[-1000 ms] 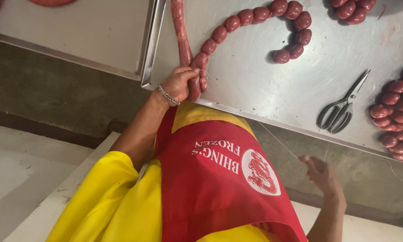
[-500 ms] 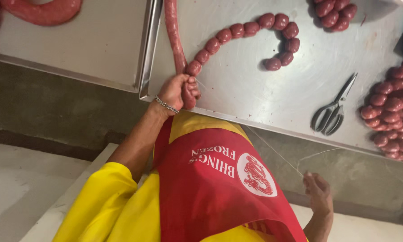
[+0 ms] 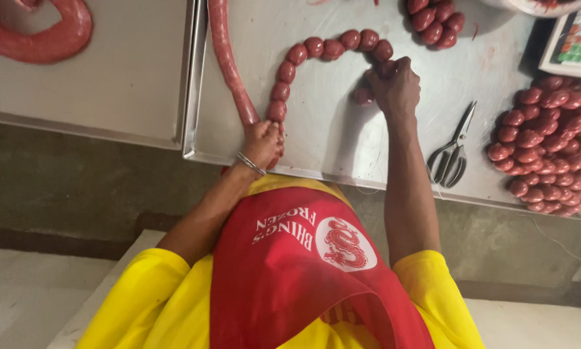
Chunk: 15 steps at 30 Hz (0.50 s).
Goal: The person ties strings around long meat-filled casings to create individual sausage links, using a pair of shears to cut the excess string once a section is complete.
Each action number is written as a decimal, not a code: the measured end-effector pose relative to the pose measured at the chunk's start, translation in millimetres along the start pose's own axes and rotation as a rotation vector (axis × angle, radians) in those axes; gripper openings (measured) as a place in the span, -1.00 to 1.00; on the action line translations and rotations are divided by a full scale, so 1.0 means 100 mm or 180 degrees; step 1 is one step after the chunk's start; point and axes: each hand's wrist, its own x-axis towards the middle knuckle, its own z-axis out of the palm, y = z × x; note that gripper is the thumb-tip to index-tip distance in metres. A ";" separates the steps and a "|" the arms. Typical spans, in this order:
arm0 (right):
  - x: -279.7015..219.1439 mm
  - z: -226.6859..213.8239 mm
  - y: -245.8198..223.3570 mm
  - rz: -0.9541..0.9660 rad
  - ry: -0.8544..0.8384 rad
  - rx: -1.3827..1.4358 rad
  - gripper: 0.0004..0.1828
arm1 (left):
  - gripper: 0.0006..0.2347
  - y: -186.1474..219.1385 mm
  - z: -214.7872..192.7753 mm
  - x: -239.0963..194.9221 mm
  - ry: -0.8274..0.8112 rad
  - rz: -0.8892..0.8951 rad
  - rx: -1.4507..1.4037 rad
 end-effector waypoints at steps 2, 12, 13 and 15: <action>0.07 -0.14 0.17 0.0061 -0.0149 0.0148 -0.44 | -0.82 0.01 0.15 0.02 0.0133 0.0070 0.0438; -1.26 -0.55 1.40 0.0742 0.0582 0.1720 -0.68 | -0.82 0.17 0.28 0.06 -0.0596 -0.0405 -0.0178; -1.47 -0.54 1.39 0.1289 0.0437 0.2126 -0.64 | -0.81 0.22 0.31 0.03 -0.0606 -0.0405 -0.0162; -1.69 -0.52 1.31 0.1624 0.0092 0.1807 -0.61 | -0.81 0.32 0.34 0.01 -0.0472 -0.0771 -0.0213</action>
